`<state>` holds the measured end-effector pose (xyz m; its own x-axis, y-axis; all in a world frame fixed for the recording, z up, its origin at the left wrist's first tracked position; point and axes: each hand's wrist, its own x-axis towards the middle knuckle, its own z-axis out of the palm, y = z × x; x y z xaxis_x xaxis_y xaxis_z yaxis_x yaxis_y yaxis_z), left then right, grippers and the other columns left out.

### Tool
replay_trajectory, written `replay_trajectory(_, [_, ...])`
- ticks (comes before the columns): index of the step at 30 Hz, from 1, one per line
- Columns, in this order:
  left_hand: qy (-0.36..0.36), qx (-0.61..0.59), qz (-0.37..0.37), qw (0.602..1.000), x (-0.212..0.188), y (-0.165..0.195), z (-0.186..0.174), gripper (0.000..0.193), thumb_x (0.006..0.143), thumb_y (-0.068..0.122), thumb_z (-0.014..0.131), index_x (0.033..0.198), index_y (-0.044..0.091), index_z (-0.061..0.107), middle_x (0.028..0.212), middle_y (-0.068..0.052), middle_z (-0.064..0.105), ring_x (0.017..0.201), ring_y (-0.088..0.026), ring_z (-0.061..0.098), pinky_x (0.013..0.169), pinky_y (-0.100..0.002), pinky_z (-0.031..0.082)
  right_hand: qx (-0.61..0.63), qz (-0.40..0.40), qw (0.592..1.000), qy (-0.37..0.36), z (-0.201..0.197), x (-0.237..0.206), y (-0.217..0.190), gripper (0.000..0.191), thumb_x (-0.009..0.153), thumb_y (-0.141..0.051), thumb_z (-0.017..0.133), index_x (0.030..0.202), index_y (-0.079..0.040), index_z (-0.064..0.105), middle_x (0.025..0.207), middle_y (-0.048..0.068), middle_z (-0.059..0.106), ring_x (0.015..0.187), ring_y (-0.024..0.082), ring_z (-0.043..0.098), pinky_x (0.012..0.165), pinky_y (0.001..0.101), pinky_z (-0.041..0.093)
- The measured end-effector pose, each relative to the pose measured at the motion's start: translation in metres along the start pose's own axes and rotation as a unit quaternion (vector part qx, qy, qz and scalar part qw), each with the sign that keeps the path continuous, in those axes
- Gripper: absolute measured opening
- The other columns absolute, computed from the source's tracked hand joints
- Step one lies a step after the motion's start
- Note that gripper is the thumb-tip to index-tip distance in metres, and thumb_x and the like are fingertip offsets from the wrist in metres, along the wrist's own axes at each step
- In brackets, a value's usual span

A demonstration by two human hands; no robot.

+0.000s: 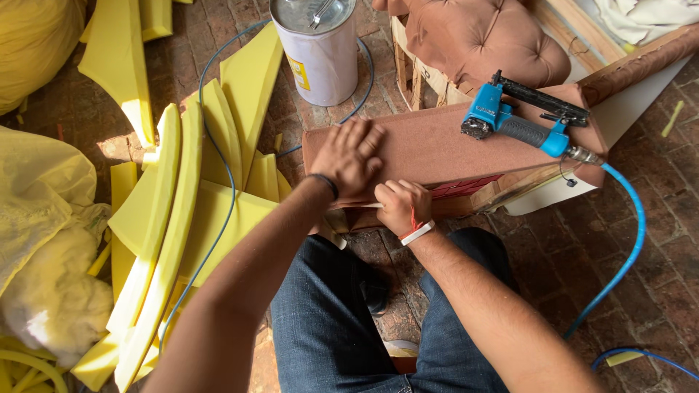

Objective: The person wraps brown fabric around a rectangular cushion and secures it with a pneumatic staple gun. They repeatedly fold the fabric edges and staple them to the underside of the cushion, working around all sides.

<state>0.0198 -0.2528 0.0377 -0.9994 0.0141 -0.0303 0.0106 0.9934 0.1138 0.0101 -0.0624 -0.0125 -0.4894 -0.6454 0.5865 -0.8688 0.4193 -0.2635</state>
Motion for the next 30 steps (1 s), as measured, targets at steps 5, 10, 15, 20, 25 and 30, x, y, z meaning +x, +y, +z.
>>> replay_trajectory(5, [0.055,0.089,0.148,0.984,-0.022,0.023,0.012,0.068,0.104,0.052,0.04,0.166,0.03,0.022,0.171,-0.014,0.019,0.157,-0.037,0.018,0.125,-0.058,0.012,0.035,-0.036,0.996,0.068,0.001,-0.004,0.001,0.024,0.061,-0.003,0.07,0.066,-0.012,0.048,0.067,0.004,0.055,0.065,0.026,0.058,0.058,0.0422,0.045])
replay_trajectory(10, [-0.041,0.096,0.161,0.981,-0.015,0.023,-0.006,0.09,0.091,0.072,0.05,0.164,0.028,0.019,0.171,-0.013,0.015,0.155,-0.042,0.014,0.12,-0.066,0.012,0.039,-0.044,0.994,0.092,0.005,-0.01,0.006,0.022,0.064,0.002,0.07,0.072,-0.009,0.053,0.077,0.005,0.061,0.074,0.029,0.06,0.067,0.0425,0.049])
replay_trajectory(15, [-0.125,0.114,0.139,0.976,-0.014,0.03,-0.021,0.092,0.089,0.072,0.052,0.162,0.032,0.01,0.17,-0.013,0.007,0.154,-0.043,0.009,0.12,-0.069,0.008,0.042,-0.029,0.996,0.066,0.02,-0.019,0.014,0.019,0.073,-0.002,0.073,0.074,-0.01,0.056,0.076,0.005,0.061,0.075,0.028,0.062,0.07,0.0418,0.052])
replay_trajectory(20, [-0.124,0.147,0.11,0.975,-0.014,0.038,-0.015,0.079,0.099,0.048,0.045,0.164,0.037,0.003,0.171,-0.013,0.002,0.155,-0.043,0.007,0.118,-0.072,0.008,0.151,0.056,0.982,0.094,0.02,-0.016,0.018,0.022,0.081,-0.006,0.077,0.073,-0.012,0.058,0.074,0.004,0.063,0.068,0.024,0.062,0.067,0.0399,0.051])
replay_trajectory(25, [-0.102,0.138,0.11,0.979,-0.011,0.039,-0.003,0.07,0.102,0.027,0.037,0.164,0.032,0.003,0.171,-0.01,0.002,0.155,-0.043,0.007,0.116,-0.073,0.01,0.071,0.121,0.977,0.161,-0.049,-0.007,0.08,0.024,0.087,-0.008,0.081,0.084,-0.011,0.057,0.085,0.007,0.063,0.083,0.032,0.062,0.076,0.0455,0.05])
replay_trajectory(30, [-0.101,0.153,0.108,0.977,-0.012,0.039,0.002,0.07,0.103,0.026,0.036,0.165,0.03,0.003,0.172,-0.009,0.004,0.155,-0.042,0.009,0.117,-0.073,0.011,-0.128,0.197,0.972,0.01,-0.107,0.027,0.179,0.099,0.063,-0.037,0.097,0.139,0.0,0.045,0.122,0.03,0.064,0.113,0.046,0.059,0.101,0.0522,0.042])
